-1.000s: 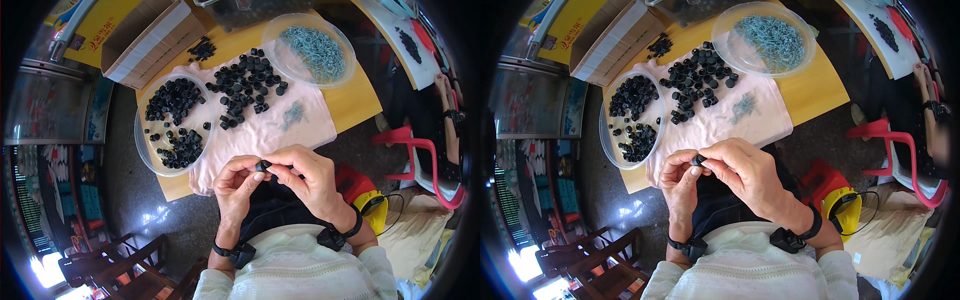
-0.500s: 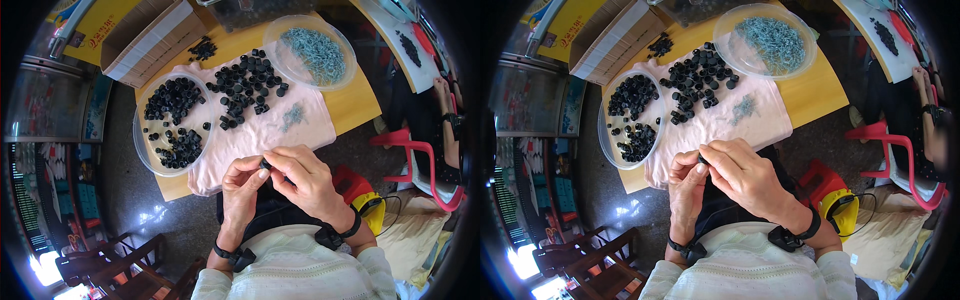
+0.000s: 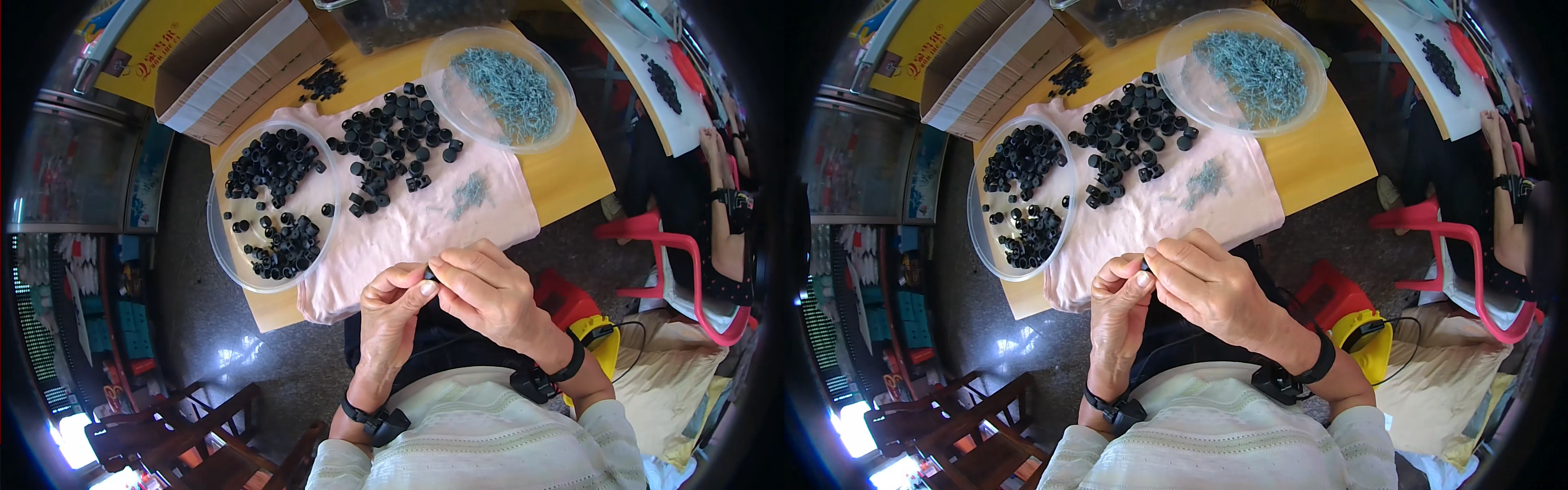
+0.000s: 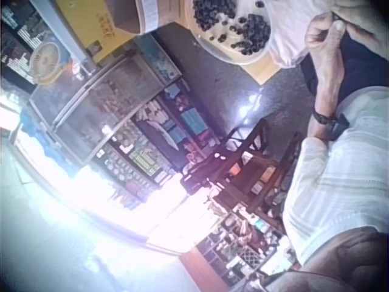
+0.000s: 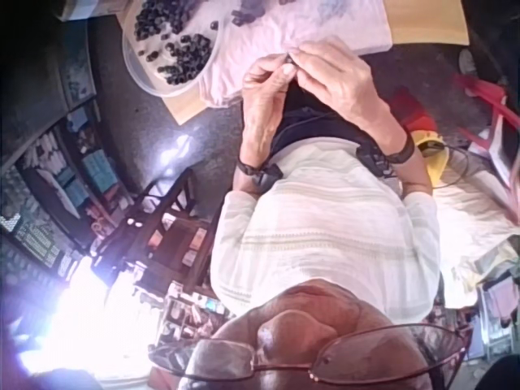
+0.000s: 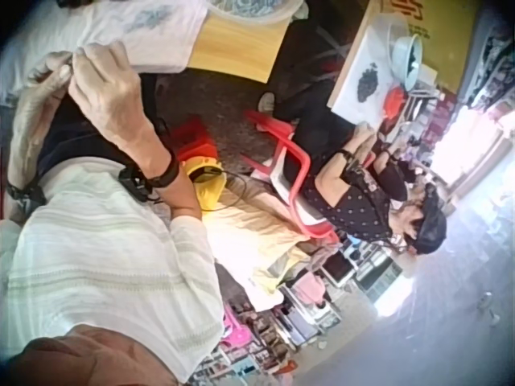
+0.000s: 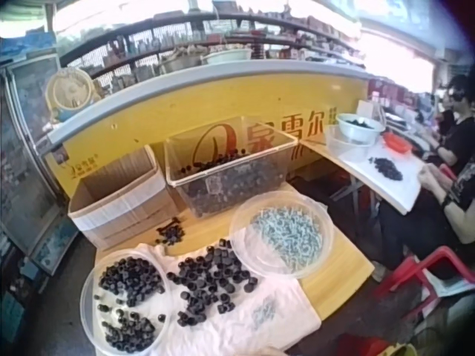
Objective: Assembling small blue plastic components into larger black plastic housings by hand.
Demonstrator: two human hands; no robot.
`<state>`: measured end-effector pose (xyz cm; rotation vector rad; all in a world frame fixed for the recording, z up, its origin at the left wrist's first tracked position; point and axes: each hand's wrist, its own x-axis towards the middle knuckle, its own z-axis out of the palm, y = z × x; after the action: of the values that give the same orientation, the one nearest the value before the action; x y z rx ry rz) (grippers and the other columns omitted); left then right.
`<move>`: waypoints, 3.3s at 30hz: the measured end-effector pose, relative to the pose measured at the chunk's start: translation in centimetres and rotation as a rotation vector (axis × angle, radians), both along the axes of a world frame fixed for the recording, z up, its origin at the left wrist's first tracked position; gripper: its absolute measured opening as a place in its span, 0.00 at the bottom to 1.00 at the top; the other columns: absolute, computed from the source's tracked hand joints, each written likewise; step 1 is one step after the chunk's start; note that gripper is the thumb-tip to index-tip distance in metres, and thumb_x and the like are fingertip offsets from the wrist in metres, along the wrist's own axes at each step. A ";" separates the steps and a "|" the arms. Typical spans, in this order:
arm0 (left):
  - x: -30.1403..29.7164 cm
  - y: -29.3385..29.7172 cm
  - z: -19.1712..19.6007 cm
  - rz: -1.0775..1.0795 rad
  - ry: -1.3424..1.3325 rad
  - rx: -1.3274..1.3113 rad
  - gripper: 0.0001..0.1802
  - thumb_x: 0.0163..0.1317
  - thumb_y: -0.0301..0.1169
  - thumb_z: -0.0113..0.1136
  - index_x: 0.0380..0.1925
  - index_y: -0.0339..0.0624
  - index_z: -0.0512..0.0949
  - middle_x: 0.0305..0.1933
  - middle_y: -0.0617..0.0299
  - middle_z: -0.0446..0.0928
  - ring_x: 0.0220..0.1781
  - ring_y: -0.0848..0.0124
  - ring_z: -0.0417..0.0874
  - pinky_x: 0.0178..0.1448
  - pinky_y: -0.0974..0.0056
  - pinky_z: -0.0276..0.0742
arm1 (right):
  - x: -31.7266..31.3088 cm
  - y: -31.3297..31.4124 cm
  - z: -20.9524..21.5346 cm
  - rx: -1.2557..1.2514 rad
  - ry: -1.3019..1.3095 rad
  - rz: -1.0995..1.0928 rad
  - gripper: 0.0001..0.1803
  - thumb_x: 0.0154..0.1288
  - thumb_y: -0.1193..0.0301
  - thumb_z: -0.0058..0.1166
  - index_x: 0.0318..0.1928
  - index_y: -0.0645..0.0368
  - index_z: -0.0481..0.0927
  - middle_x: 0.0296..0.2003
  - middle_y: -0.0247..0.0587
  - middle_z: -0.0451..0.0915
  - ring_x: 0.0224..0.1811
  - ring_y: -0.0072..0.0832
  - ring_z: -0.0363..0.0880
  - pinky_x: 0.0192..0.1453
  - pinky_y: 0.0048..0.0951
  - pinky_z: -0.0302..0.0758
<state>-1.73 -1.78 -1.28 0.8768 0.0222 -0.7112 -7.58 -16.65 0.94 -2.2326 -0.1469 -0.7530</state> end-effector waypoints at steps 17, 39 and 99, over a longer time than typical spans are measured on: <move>4.0 -0.9 2.8 -0.148 -1.295 1.212 0.35 0.55 0.28 0.67 0.63 0.37 0.66 0.67 0.41 0.61 0.61 0.49 0.71 0.61 0.54 0.69 | 15.0 -13.2 9.2 -0.127 -0.154 -0.463 0.13 0.63 0.67 0.59 0.46 0.60 0.80 0.21 0.30 0.71 0.25 0.15 0.66 0.30 0.20 0.65; 4.2 -0.2 -0.3 -0.092 -1.219 1.086 0.32 0.56 0.22 0.61 0.63 0.34 0.65 0.70 0.40 0.57 0.70 0.46 0.60 0.69 0.51 0.59 | 11.9 -1.8 -0.6 -0.537 0.182 0.149 0.09 0.51 0.75 0.56 0.36 0.57 0.77 0.41 0.36 0.72 0.48 0.32 0.67 0.47 0.33 0.64; 4.1 2.1 -0.7 0.042 -1.197 0.891 0.15 0.54 0.19 0.62 0.44 0.36 0.78 0.43 0.54 0.77 0.44 0.57 0.77 0.47 0.59 0.74 | 5.6 -1.1 0.4 -0.218 0.243 -0.057 0.13 0.45 0.75 0.66 0.34 0.57 0.80 0.32 0.35 0.74 0.39 0.34 0.71 0.42 0.32 0.72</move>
<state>2.32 0.32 -1.94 2.0411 -0.7560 -0.0015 -2.02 -17.73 1.37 -2.5245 -0.0487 -0.5092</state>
